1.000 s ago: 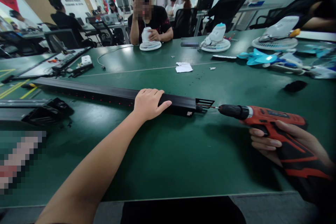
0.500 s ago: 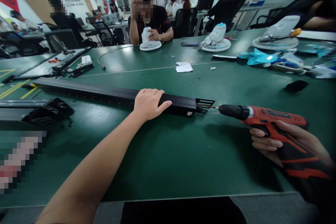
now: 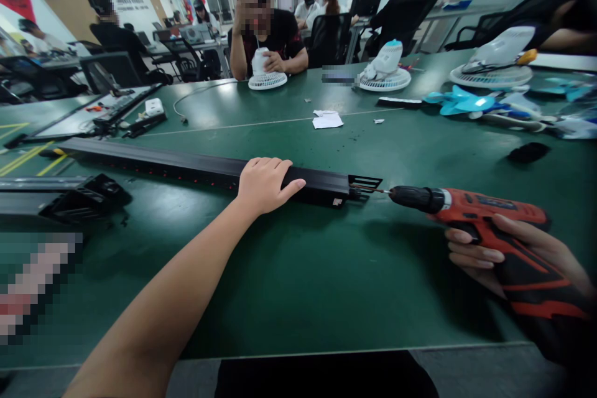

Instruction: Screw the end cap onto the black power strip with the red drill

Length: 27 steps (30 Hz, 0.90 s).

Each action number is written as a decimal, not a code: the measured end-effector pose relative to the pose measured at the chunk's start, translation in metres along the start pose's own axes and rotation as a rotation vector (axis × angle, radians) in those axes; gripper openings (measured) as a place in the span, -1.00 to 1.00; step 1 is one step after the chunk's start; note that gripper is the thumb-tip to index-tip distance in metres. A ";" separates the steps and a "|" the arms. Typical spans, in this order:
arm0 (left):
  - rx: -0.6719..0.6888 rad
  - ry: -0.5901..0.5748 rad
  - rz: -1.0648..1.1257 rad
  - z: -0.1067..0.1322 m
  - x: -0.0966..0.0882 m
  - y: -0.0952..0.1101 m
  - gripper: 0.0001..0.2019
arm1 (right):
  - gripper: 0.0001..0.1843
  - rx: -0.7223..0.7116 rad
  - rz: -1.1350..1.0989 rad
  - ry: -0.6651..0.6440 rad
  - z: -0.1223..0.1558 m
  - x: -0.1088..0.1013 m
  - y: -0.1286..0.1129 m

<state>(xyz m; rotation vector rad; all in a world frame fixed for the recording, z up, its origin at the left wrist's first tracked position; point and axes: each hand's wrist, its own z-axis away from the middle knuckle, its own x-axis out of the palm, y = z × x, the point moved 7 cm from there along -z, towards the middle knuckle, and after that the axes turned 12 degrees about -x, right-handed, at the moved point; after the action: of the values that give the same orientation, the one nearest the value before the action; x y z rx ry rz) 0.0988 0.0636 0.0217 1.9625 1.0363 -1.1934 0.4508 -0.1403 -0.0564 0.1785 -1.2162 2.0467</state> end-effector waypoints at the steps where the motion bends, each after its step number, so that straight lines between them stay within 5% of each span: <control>1: 0.001 -0.002 -0.002 0.000 0.000 0.000 -0.34 | -0.56 -0.001 0.012 -0.013 0.000 0.000 0.000; 15: 0.003 -0.002 -0.012 0.000 -0.001 0.001 -0.31 | -0.51 -0.047 0.069 -0.059 -0.002 -0.001 -0.003; 27: -0.002 -0.001 0.002 0.000 -0.001 0.000 -0.34 | -0.42 0.016 -0.044 0.083 0.004 0.004 0.000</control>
<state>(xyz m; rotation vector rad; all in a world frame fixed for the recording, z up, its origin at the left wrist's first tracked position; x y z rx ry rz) 0.0988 0.0630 0.0225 1.9608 1.0340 -1.1924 0.4465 -0.1417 -0.0524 0.1251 -1.1359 2.0056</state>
